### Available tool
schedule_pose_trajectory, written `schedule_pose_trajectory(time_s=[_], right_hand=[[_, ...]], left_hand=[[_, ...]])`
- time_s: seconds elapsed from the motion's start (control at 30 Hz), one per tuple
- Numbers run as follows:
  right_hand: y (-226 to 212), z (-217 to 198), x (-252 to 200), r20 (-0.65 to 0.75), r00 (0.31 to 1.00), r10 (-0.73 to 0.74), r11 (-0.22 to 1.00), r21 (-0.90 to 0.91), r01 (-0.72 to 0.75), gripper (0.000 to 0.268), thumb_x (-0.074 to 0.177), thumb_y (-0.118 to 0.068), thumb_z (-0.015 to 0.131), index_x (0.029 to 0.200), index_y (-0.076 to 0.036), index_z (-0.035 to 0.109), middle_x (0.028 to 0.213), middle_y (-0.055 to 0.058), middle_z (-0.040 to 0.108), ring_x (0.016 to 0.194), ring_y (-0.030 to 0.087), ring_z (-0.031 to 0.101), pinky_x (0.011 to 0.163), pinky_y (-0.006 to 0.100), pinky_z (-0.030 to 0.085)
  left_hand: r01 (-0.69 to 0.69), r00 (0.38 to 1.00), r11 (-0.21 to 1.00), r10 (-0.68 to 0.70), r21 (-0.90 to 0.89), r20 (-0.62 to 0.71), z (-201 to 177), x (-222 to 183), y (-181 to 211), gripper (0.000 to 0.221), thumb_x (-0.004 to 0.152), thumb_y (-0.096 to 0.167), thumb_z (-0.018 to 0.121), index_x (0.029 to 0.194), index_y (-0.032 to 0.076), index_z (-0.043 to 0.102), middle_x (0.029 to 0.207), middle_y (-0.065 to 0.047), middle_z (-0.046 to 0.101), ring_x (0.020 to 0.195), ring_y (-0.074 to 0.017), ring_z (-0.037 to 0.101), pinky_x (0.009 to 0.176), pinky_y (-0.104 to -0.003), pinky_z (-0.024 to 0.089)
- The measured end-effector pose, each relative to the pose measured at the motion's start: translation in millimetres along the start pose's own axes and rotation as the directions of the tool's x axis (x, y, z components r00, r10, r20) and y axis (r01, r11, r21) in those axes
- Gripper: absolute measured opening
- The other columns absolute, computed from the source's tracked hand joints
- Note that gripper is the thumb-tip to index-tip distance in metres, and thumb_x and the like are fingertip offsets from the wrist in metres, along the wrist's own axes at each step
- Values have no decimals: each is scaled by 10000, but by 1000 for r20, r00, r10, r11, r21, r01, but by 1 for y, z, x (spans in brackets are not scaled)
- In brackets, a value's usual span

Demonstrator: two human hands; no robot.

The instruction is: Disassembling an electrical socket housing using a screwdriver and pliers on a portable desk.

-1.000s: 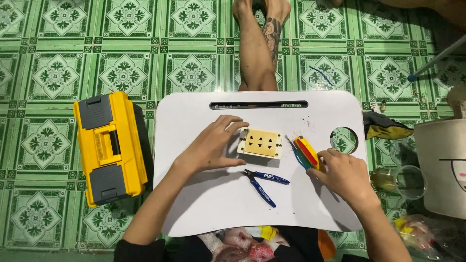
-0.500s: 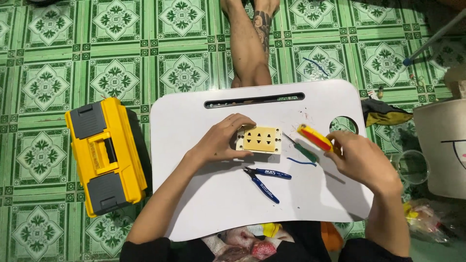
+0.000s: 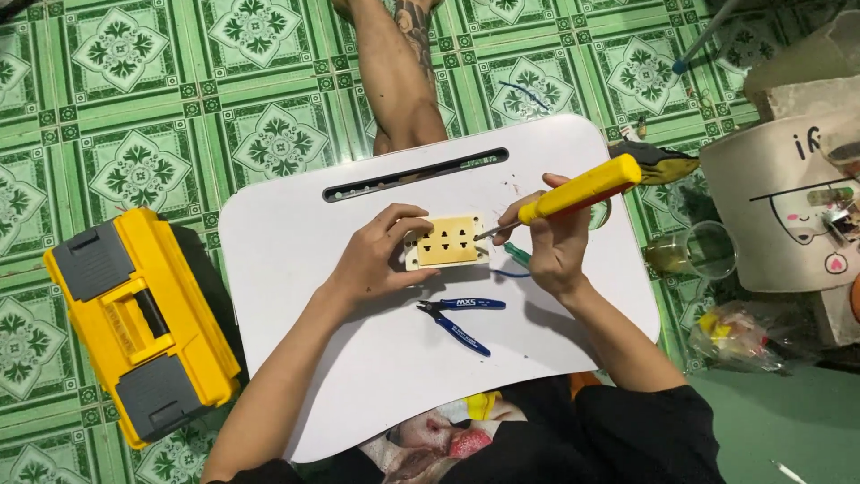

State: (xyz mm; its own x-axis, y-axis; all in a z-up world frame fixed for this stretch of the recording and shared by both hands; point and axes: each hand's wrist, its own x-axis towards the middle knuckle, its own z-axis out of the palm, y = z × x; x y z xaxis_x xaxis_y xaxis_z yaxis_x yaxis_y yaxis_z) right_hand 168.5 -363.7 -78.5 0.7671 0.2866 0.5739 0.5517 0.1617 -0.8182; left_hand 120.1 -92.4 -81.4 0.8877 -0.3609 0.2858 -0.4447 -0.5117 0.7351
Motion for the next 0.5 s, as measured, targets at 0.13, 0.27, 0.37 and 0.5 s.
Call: schedule_pose_trajectory(time_s=[0.13,0.27,0.37,0.5], right_hand=[[3,-9,-5,-57,998,-32,997,-76,28,405,1110,-350,354,1410,-109,230,908,116,665,660,177,692,679,276,627],[6,-10,-9,-85,994,-69,986,-154,55,426,1100,-342,380,1409,-92,228,910,110,668,672,188,682,694,283,618],[8,-10,-11,-72,995,-65,990,-133,55,426,1095,-317,391,1418,-96,224,935,116,671,700,188,687,717,280,616],[-3,-1,-5,-7,999,-48,991,-128,47,432,1076,-212,405,1451,-95,227,998,145,670,765,209,696,778,304,615]], left_hand=[[-43,999,996,43,73,2,7,-3,-9,595,755,410,879,1234,184,606,1230,-86,626,1091,-317,669,907,-427,589],[-69,998,983,69,171,3,9,-3,-9,584,797,469,824,1254,208,570,1245,-65,607,1083,-291,673,899,-408,592],[-89,996,975,86,202,20,10,-4,-12,600,823,484,789,1291,209,533,1261,-80,589,1080,-287,669,889,-396,587],[-126,992,952,119,278,42,13,-4,-14,651,869,525,720,1383,235,445,1306,-83,552,1109,-262,649,904,-363,564]])
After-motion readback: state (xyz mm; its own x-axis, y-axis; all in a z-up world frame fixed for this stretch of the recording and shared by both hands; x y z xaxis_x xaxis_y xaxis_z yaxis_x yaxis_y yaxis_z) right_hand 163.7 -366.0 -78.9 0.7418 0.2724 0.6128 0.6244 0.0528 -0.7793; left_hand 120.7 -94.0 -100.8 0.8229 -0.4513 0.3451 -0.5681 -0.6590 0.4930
